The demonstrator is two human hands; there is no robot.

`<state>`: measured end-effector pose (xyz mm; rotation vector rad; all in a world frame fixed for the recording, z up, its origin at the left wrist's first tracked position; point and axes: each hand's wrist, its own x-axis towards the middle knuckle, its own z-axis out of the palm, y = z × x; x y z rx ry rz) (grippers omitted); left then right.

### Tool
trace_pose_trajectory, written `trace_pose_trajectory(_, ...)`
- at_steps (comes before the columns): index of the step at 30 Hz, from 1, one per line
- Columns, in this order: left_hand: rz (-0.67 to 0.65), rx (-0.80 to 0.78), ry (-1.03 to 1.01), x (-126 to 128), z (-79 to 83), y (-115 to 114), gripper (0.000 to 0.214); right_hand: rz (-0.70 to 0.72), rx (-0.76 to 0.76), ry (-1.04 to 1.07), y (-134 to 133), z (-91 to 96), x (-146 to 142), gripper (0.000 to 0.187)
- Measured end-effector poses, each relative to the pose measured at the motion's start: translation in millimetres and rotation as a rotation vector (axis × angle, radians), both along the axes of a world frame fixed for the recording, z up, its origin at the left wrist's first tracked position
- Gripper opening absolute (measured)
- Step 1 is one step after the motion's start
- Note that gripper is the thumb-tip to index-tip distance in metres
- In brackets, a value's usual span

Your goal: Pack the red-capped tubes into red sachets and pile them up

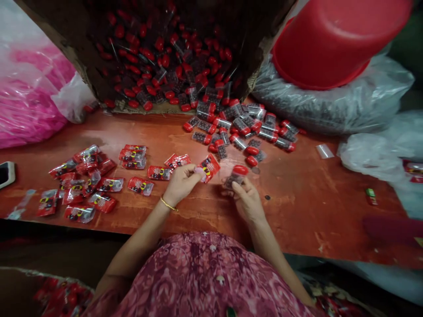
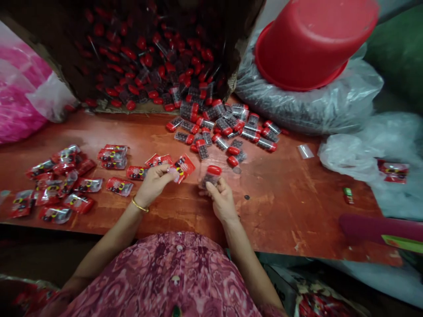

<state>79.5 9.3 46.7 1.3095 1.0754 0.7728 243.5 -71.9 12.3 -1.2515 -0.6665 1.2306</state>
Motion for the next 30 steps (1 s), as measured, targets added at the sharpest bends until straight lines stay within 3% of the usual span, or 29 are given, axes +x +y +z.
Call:
trace_pose_trajectory(3,-0.275,0.033,0.062,-2,2.6,1,0.023,0.010,-0.001,0.180,7,13.0,6,0.026)
trace_pose_trajectory(6,-0.472,0.089,0.137,-1,6.0,1,0.026,0.061,0.004,0.217,15,19.2,5,0.029)
trace_pose_trajectory(10,-0.586,0.105,0.168,-2,13.2,6,0.025,0.152,-0.066,0.127,18,14.3,-2,0.034)
trace_pose_trajectory(14,-0.609,0.076,0.131,-9,18.6,12,0.025,0.200,-0.092,0.153,16,7.3,-10,0.027)
trace_pose_trajectory(16,-0.515,0.048,0.094,-10,18.8,11,0.025,0.138,-0.068,0.155,16,4.7,-15,0.026)
trace_pose_trajectory(20,-0.140,-0.120,-0.157,-1,9.7,-2,0.016,-0.127,-0.026,0.092,20,-0.5,-26,0.026)
trace_pose_trajectory(22,-0.005,-0.209,-0.244,7,0.1,-12,0.024,-0.203,0.004,0.037,21,-3.2,-32,0.025)
trace_pose_trajectory(26,0.166,-0.247,-0.284,19,-17.8,-25,0.024,-0.134,0.026,-0.044,19,-7.1,-39,0.023)
trace_pose_trajectory(30,0.260,-0.242,-0.343,19,-18.3,-24,0.025,-0.075,-0.023,-0.045,16,-8.7,-32,0.034)
